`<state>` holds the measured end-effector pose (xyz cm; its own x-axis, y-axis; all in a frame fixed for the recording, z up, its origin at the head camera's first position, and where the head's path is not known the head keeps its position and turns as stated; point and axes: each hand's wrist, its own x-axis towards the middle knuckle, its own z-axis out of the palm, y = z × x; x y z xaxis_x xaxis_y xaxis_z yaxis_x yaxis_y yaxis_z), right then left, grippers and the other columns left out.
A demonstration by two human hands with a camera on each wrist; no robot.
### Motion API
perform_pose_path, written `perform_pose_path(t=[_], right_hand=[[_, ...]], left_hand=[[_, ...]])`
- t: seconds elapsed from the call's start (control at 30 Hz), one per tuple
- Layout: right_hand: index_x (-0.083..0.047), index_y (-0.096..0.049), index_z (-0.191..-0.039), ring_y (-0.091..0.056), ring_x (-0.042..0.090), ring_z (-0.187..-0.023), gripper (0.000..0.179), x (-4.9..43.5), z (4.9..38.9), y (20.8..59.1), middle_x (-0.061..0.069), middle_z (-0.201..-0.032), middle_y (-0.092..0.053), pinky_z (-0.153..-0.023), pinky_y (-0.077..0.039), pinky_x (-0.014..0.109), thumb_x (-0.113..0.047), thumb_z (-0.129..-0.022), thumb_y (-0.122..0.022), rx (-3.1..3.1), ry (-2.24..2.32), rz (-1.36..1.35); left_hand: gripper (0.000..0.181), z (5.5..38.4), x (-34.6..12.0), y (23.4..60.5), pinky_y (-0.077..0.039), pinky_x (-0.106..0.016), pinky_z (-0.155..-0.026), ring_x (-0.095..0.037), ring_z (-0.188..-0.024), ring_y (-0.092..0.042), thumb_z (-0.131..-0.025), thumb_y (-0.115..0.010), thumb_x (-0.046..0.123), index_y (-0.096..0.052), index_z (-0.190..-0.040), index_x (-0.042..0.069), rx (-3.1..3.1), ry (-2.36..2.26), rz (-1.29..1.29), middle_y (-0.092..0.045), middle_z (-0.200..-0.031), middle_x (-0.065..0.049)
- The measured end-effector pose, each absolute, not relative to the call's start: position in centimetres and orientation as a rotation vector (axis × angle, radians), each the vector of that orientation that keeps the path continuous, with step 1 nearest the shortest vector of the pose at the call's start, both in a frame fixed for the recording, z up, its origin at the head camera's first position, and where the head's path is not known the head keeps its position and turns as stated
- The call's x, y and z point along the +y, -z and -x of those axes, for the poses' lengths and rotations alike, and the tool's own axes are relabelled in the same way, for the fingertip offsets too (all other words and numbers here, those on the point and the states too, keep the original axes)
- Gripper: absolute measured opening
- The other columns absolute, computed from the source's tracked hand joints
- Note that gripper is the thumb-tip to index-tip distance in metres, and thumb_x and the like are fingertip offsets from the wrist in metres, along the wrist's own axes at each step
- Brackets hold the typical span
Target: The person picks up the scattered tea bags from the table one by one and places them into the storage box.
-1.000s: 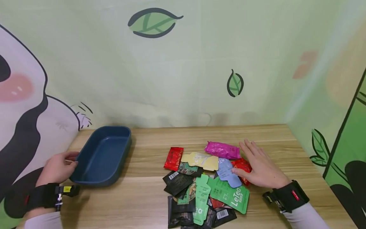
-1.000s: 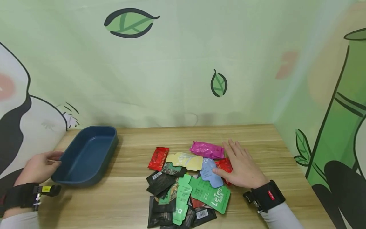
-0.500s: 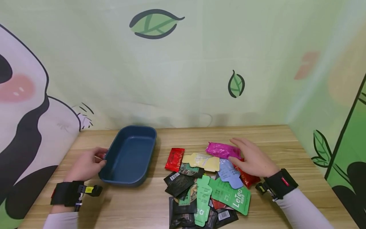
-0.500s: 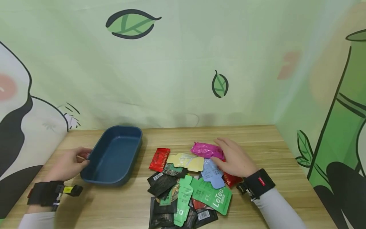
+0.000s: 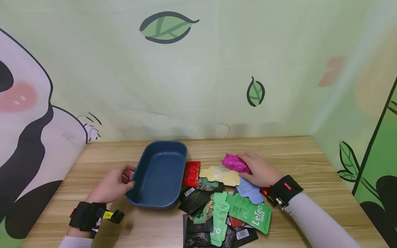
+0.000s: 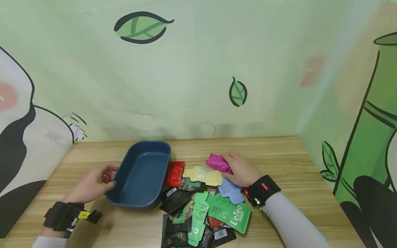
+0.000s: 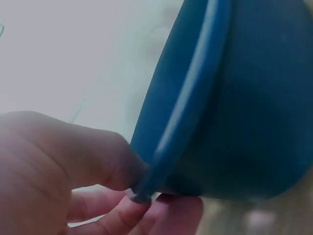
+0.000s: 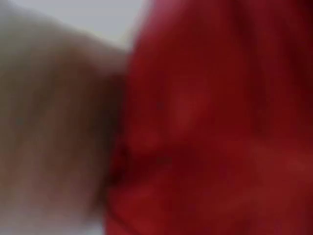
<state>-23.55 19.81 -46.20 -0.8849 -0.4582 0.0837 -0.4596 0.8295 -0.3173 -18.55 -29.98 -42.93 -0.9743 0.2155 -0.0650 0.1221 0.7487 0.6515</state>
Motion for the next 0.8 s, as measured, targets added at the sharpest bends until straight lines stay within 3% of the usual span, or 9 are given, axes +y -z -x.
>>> perform_pose_path(t=[0.3, 0.57, 0.8], right_hand=[[-0.013, -0.043, -0.144, -0.058, 0.02, -0.105, 0.067, 20.9, 22.5, 46.4, 0.005, -0.119, -0.056, -0.088, -0.051, 0.044, -0.033, -0.087, -0.072, -2.982, -0.566, -0.719], [-0.012, -0.041, -0.145, -0.057, 0.026, -0.116, 0.067, 23.2, 21.3, 45.8, 0.007, -0.131, -0.054, -0.094, -0.047, 0.048, -0.03, -0.088, -0.071, -2.976, -0.584, -0.697], [-0.011, -0.039, -0.146, -0.057, 0.025, -0.111, 0.067, 23.5, 20.4, 43.9, 0.008, -0.128, -0.055, -0.091, -0.049, 0.048, -0.027, -0.088, -0.071, -2.94, -0.597, -0.666]], left_hand=[[0.042, 16.8, -27.2, 44.5, -0.049, -0.026, -0.063, -0.019, -0.078, -0.055, -0.084, -0.069, 0.004, -0.049, -0.12, 0.0, 2.728, -1.289, -0.323, -0.052, -0.089, -0.01], [0.043, 15.9, -23.7, 45.5, -0.047, -0.025, -0.068, -0.022, -0.084, -0.051, -0.084, -0.071, 0.004, -0.049, -0.121, 0.002, 2.627, -1.466, -0.293, -0.051, -0.091, -0.011], [0.028, 16.0, -22.0, 47.0, -0.05, -0.035, -0.051, -0.021, -0.058, -0.053, -0.093, -0.065, 0.016, -0.047, -0.111, 0.004, 2.474, -1.655, -0.16, -0.052, -0.077, -0.01]])
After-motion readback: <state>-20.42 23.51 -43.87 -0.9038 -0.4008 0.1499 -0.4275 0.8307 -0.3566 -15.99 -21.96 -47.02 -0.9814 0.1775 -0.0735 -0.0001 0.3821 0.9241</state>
